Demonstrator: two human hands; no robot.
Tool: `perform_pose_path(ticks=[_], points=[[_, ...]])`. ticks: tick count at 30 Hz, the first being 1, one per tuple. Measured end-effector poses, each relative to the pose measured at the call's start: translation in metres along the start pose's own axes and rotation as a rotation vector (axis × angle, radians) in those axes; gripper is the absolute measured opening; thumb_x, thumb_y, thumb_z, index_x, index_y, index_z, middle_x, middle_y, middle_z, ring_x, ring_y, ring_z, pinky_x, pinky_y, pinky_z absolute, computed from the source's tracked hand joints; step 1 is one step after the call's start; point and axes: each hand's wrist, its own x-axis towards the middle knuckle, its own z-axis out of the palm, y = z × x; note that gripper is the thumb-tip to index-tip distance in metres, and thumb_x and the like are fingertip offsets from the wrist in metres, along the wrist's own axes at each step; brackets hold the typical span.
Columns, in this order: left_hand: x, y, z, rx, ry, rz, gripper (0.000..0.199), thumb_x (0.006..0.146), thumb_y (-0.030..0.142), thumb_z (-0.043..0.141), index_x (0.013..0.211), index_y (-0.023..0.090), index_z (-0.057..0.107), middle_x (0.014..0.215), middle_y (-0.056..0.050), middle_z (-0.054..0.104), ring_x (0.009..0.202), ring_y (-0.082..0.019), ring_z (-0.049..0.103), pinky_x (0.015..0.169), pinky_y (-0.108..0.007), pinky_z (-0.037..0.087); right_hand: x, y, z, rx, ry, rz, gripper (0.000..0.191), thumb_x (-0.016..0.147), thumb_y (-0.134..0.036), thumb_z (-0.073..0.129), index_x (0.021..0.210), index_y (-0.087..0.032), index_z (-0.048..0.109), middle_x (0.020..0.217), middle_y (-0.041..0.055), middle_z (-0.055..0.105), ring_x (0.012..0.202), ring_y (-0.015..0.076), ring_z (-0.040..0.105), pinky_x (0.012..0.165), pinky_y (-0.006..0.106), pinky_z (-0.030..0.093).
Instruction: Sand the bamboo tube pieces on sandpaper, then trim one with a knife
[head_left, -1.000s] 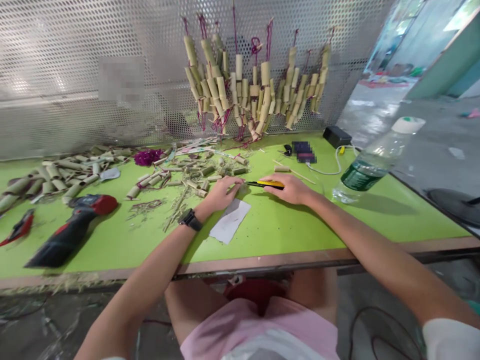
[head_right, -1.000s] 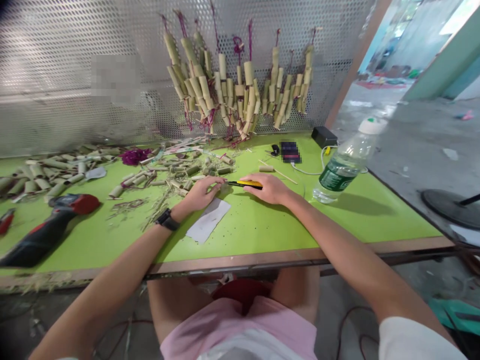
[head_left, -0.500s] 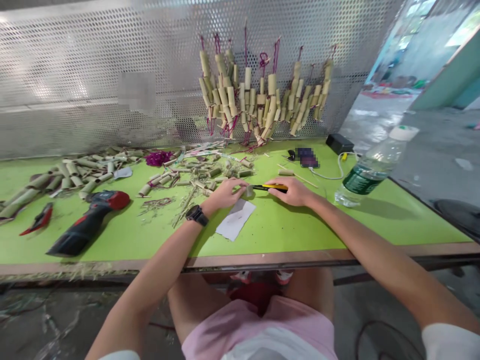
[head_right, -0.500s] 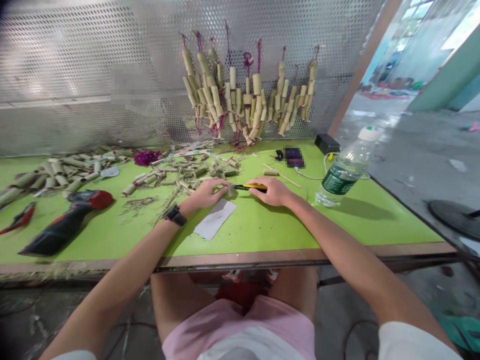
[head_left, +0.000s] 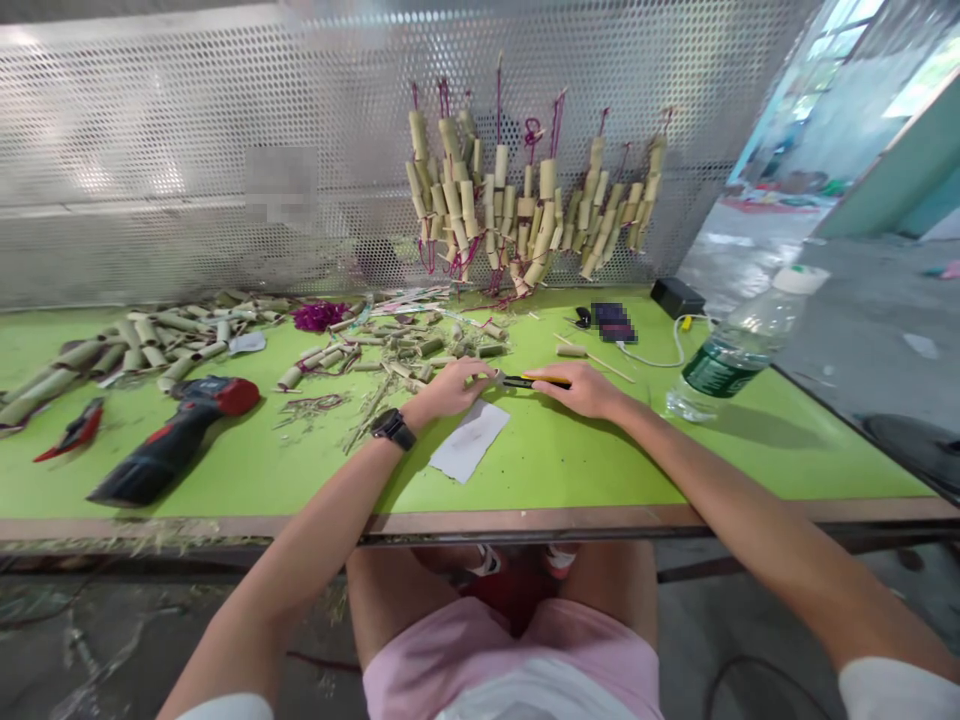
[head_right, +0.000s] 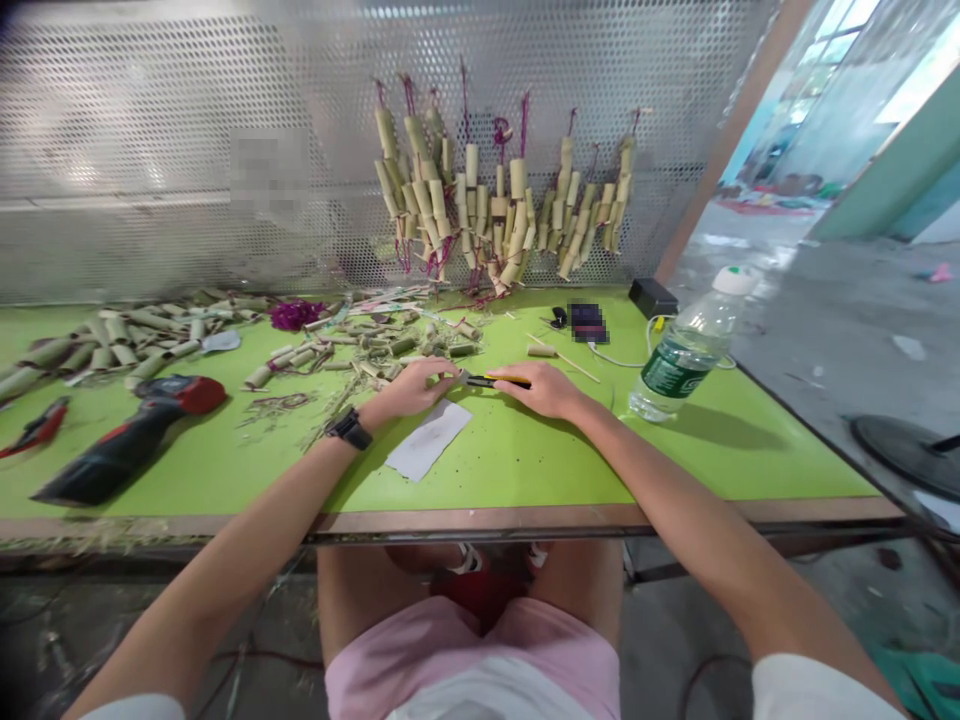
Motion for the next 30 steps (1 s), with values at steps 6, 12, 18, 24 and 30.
perform_pose_path(ticks=[6,12,18,24,30], points=[[0.0,0.003,0.001,0.018,0.012,-0.022,0.031,0.106,0.04,0.051,0.114,0.022,0.074,0.117,-0.013,0.077,0.109,-0.03,0.07,0.102,-0.05,0.056,0.0,0.004,0.0,0.047,0.027,-0.011,0.04,0.104,-0.045,0.065,0.141,-0.034,0.075,0.135,0.0046,0.079,0.116,0.0279,0.078,0.102,0.045,0.06],[0.001,0.012,0.0,0.056,-0.015,-0.048,0.031,0.11,0.037,0.045,0.114,0.023,0.073,0.117,-0.012,0.075,0.109,-0.03,0.067,0.097,-0.051,0.054,-0.001,0.004,-0.002,0.066,0.04,0.011,0.049,0.099,-0.049,0.074,0.144,-0.031,0.073,0.13,0.0078,0.081,0.105,0.0284,0.078,0.096,0.045,0.061],[0.001,0.009,0.001,0.091,-0.041,0.005,0.03,0.113,0.032,0.039,0.116,0.024,0.069,0.121,-0.011,0.074,0.114,-0.028,0.066,0.099,-0.048,0.053,0.0,0.006,-0.002,0.035,0.083,-0.057,0.041,0.102,-0.052,0.069,0.137,-0.032,0.077,0.117,0.0085,0.083,0.096,0.026,0.075,0.092,0.045,0.06],[0.002,0.012,-0.001,0.069,-0.073,0.014,0.029,0.112,0.031,0.04,0.115,0.026,0.069,0.123,-0.008,0.075,0.117,-0.026,0.067,0.105,-0.046,0.052,0.001,0.008,-0.003,0.027,0.009,-0.044,0.037,0.104,-0.051,0.064,0.131,-0.033,0.081,0.114,0.007,0.082,0.093,0.0237,0.073,0.088,0.04,0.058],[0.001,0.017,-0.003,0.047,-0.067,-0.033,0.024,0.107,0.036,0.05,0.116,0.024,0.069,0.123,-0.01,0.076,0.116,-0.029,0.068,0.105,-0.052,0.053,0.0,0.011,-0.008,-0.115,-0.093,0.007,0.034,0.103,-0.051,0.064,0.126,-0.036,0.083,0.114,0.0053,0.083,0.093,0.026,0.074,0.083,0.043,0.059]])
